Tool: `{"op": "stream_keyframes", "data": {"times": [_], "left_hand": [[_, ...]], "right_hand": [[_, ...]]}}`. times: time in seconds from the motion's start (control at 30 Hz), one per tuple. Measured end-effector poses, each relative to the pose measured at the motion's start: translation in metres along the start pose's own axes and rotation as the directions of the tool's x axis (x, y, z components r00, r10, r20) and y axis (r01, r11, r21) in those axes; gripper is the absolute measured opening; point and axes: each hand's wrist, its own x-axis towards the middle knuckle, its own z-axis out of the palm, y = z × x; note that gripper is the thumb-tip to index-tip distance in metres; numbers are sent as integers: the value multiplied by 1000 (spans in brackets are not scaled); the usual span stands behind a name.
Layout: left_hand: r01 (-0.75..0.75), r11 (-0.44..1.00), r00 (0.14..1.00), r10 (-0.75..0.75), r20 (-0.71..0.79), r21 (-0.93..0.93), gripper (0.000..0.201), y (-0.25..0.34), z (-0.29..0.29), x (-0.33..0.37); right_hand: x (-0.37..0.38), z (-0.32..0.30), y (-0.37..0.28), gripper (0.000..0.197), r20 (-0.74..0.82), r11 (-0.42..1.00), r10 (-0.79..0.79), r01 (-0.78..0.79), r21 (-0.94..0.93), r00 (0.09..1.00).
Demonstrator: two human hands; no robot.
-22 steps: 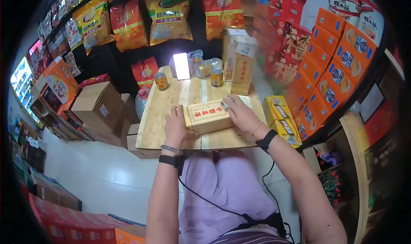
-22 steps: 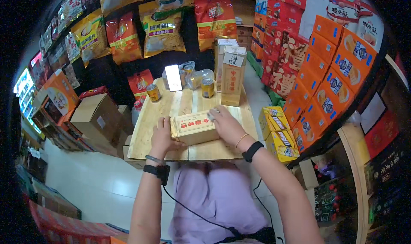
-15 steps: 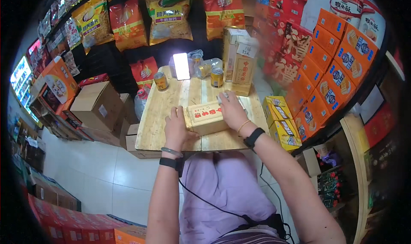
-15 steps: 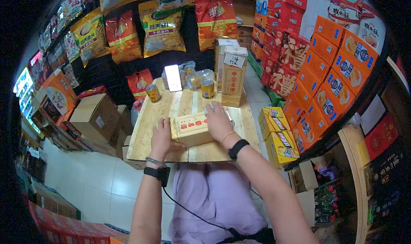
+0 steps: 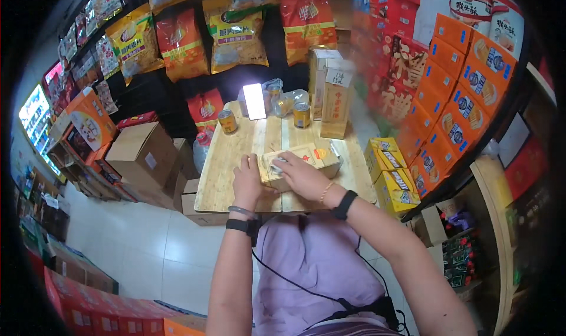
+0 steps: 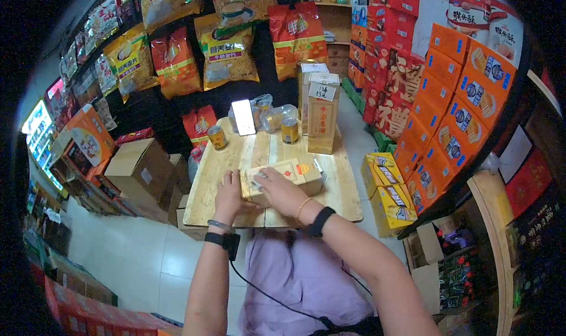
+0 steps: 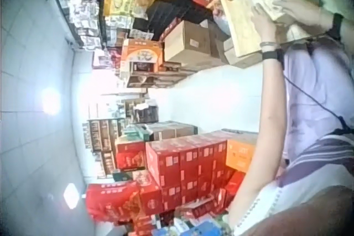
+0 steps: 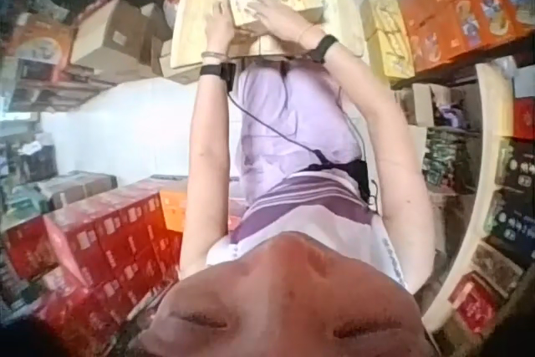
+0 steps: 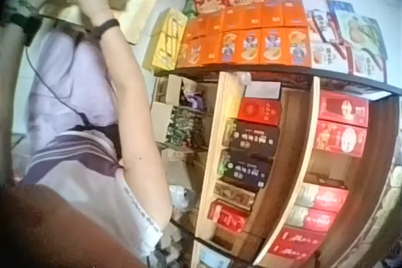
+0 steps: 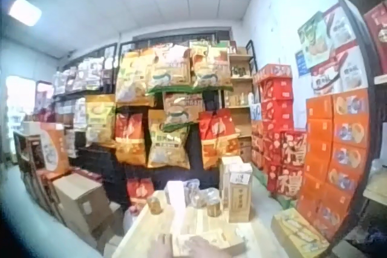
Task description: Placing a rectangular box into a clear plastic protective sleeve.
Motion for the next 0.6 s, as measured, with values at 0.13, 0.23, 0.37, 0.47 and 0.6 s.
{"op": "stream_keyframes", "data": {"times": [0.13,0.23,0.37,0.47,0.6], "left_hand": [[25,999,1000,-25,-5,-43,122,2,-4,-5],[4,999,999,-5,-36,-41,120,2,-3,-4],[6,999,1000,-7,-28,-38,121,3,-2,-5],[-7,1000,998,5,-60,-27,121,4,0,-7],[-13,1000,998,13,-55,6,118,3,1,-3]], "right_hand": [[-22,-33,36,40,-13,995,51,-52,-84,999],[-21,-42,58,40,-112,972,167,-183,-146,980],[4,-16,66,42,-208,937,214,-261,-234,954],[32,9,38,41,-163,946,303,-317,-65,939],[53,37,10,40,-96,983,150,-159,-95,984]]}}
